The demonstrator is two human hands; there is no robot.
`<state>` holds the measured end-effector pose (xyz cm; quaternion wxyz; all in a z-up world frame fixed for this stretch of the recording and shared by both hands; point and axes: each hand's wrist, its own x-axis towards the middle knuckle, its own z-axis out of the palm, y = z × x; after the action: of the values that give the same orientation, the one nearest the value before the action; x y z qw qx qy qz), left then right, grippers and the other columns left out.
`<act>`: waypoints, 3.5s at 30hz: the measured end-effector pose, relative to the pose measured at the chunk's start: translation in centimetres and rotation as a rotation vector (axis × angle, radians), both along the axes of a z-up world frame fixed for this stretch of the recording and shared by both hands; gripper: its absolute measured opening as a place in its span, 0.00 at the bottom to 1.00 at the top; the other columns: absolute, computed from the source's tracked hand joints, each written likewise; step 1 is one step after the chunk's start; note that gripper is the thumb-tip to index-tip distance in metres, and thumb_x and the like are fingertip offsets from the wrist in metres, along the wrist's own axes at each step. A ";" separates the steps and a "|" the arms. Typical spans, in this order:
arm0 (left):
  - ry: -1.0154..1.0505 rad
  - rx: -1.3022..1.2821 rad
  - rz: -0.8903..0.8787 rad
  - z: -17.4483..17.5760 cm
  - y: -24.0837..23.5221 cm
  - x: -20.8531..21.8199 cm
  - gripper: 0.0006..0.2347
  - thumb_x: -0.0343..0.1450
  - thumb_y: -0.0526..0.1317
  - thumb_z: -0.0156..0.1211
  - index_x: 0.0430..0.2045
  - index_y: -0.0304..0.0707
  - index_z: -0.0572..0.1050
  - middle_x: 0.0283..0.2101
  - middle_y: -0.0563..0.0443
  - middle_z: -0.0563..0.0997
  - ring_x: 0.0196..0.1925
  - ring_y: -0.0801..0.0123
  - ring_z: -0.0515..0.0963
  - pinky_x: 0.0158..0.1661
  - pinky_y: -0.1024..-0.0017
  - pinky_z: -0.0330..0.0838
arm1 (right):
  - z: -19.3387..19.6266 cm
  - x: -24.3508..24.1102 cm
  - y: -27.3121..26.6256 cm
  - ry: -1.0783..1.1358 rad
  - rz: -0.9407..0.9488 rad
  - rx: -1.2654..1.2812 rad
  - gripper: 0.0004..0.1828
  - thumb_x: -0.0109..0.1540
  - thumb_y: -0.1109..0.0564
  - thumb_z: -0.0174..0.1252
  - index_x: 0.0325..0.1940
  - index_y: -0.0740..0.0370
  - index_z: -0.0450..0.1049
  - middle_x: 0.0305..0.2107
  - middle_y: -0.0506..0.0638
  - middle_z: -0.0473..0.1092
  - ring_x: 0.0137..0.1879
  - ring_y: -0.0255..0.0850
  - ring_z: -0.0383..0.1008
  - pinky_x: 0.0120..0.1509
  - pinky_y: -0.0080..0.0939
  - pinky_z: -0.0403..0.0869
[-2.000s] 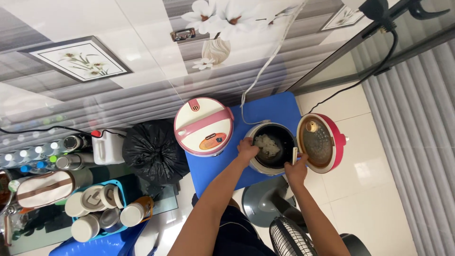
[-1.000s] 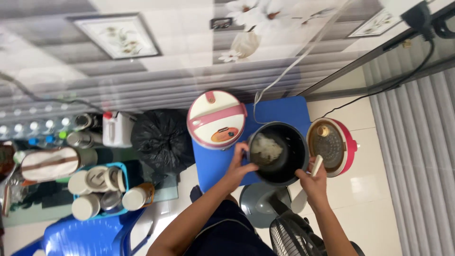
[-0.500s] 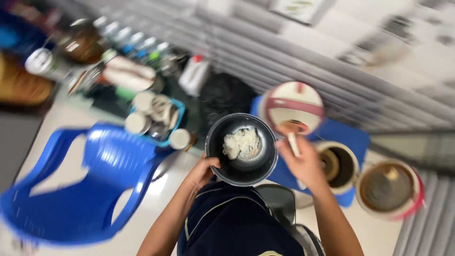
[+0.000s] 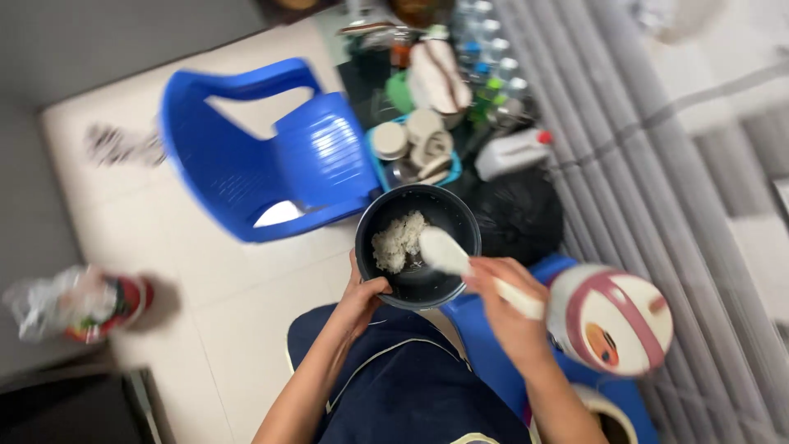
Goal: Scooping rice from a storage container and washing it in a pot under a faucet.
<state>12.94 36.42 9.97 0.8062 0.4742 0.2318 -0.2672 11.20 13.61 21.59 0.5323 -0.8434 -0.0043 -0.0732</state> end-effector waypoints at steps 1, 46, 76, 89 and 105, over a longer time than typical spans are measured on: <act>0.001 0.003 0.042 -0.3 0.8 -0.7 0.41 0.58 0.28 0.54 0.67 0.60 0.48 0.48 0.49 0.71 0.40 0.70 0.77 0.39 0.66 0.79 | -0.4 0.8 1.3 0.001 0.042 0.003 0.08 0.69 0.63 0.53 0.45 0.67 0.78 0.33 0.53 0.77 0.35 0.36 0.80 0.40 0.34 0.77; -0.111 0.001 1.007 -2.5 58.6 -0.9 0.45 0.54 0.29 0.53 0.70 0.62 0.45 0.63 0.44 0.64 0.59 0.54 0.71 0.41 0.64 0.76 | -8.8 19.6 72.6 0.369 1.132 -0.228 0.18 0.67 0.51 0.54 0.37 0.68 0.81 0.24 0.55 0.81 0.30 0.37 0.83 0.35 0.34 0.77; -0.064 -0.137 2.121 -9.3 83.0 -3.0 0.36 0.57 0.27 0.53 0.65 0.43 0.59 0.55 0.42 0.75 0.48 0.60 0.80 0.41 0.62 0.81 | -2.7 21.2 127.7 -0.064 2.018 -0.115 0.14 0.61 0.58 0.63 0.50 0.60 0.79 0.38 0.49 0.78 0.29 0.32 0.76 0.28 0.32 0.71; -0.082 -0.155 2.527 -6.3 89.6 1.2 0.37 0.59 0.26 0.52 0.67 0.55 0.54 0.59 0.41 0.71 0.49 0.56 0.78 0.40 0.55 0.82 | -10.0 5.1 151.0 -0.330 2.473 -0.112 0.17 0.58 0.55 0.64 0.50 0.60 0.80 0.36 0.53 0.78 0.35 0.41 0.80 0.42 0.42 0.77; 0.112 -0.215 2.735 -5.2 91.3 4.7 0.44 0.52 0.29 0.56 0.68 0.52 0.51 0.60 0.37 0.70 0.57 0.51 0.79 0.45 0.53 0.82 | -12.3 -8.4 156.4 -0.894 2.391 -0.435 0.44 0.48 0.34 0.74 0.51 0.73 0.72 0.48 0.68 0.69 0.49 0.62 0.77 0.52 0.56 0.76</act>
<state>17.63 127.76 4.80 0.4466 -0.2056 0.5205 0.6981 2.81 170.03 9.29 0.0723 -0.2878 -0.9391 0.1733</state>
